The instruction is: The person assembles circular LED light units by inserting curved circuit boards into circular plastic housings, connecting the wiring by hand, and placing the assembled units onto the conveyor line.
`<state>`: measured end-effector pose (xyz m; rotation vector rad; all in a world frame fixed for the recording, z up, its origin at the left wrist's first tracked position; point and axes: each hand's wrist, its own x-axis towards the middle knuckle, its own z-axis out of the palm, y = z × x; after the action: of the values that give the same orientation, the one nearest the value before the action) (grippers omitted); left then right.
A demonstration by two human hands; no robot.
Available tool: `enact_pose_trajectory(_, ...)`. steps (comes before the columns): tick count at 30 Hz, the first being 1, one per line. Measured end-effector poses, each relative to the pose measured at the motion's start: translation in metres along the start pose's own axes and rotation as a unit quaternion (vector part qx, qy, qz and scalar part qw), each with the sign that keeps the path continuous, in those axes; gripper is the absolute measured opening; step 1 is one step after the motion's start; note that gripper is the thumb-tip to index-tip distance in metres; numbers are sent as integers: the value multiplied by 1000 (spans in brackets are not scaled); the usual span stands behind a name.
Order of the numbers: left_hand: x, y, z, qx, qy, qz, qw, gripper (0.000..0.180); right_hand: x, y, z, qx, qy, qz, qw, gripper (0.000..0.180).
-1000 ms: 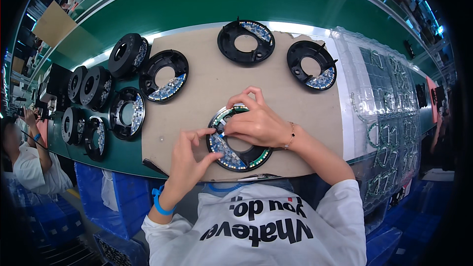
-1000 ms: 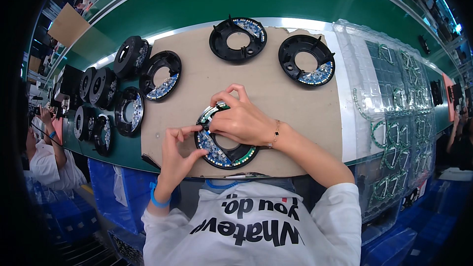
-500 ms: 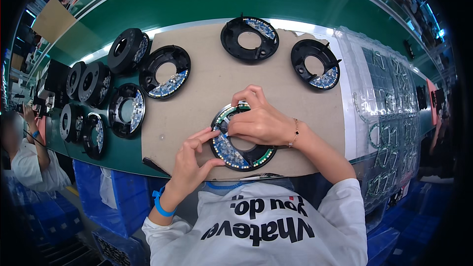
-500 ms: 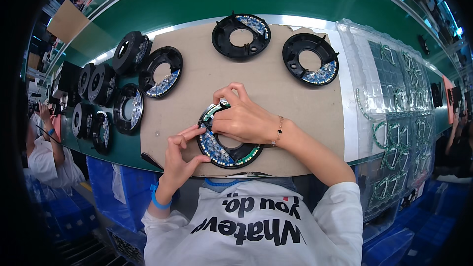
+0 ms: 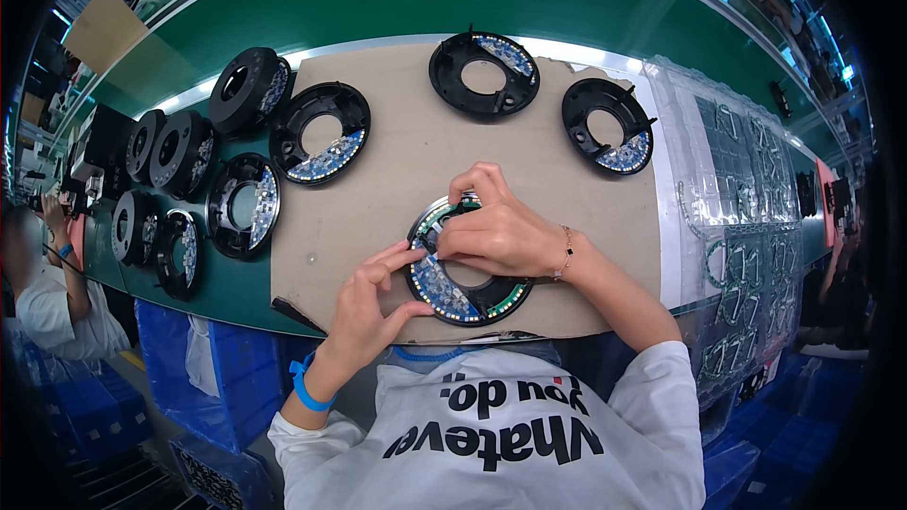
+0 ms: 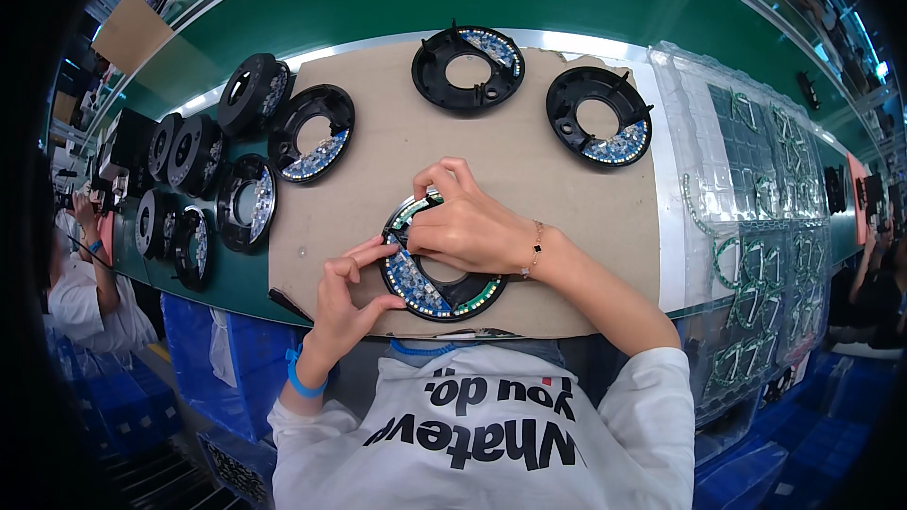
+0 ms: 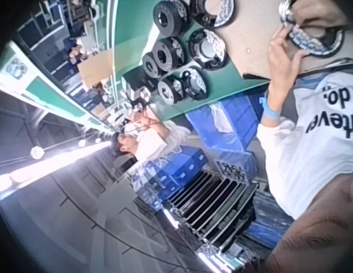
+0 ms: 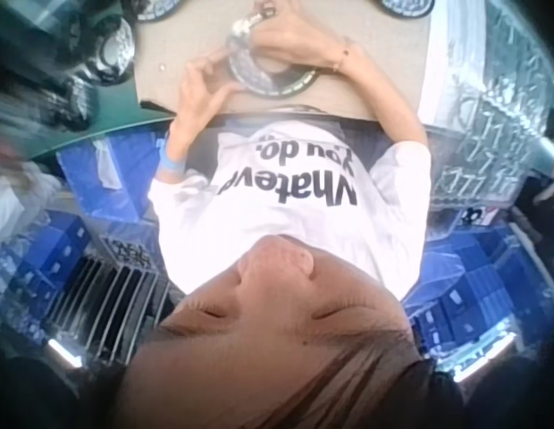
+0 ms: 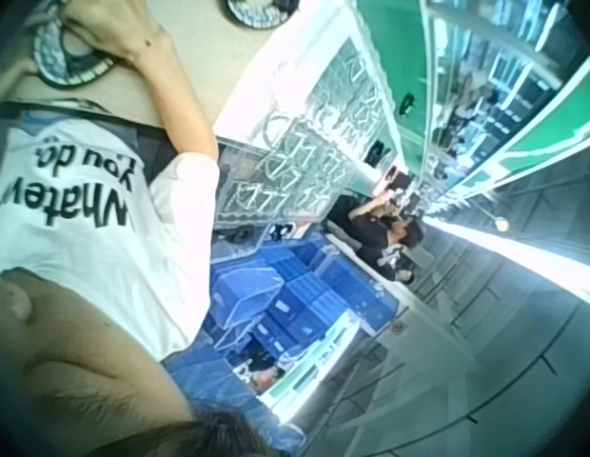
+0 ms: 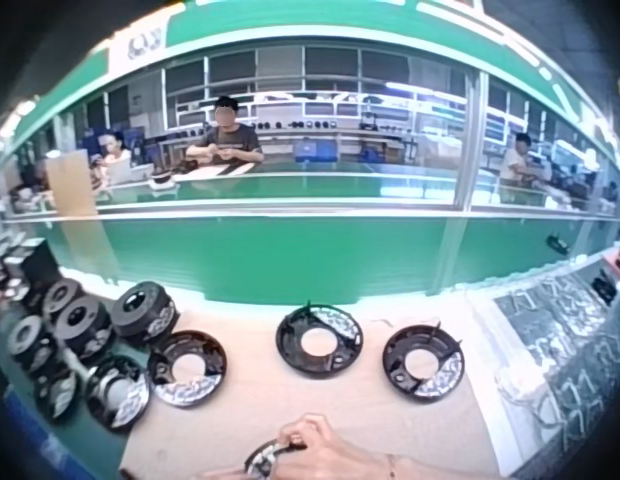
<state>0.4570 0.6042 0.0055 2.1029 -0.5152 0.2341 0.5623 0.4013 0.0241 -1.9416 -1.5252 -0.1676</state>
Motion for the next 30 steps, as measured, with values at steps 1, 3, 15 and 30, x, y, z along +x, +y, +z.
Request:
enact_pose_trajectory(1,0,-1,0,2,1,7,1000,53,0,0,0,1,0,1,1000,14)
enact_pose_trajectory(3,-1,-2,0,14,-1,20,1000,54,0,-1,-1,7,2,0,1000,14)
enact_pose_trajectory(15,28,6,-21,203,-154,152,955,33,-1,0,1,15,6,1,1000,13)
enact_pose_trajectory(30,42,7,-26,271,-228,246,902,32,-1,-2,3,39,32,43,998,10)
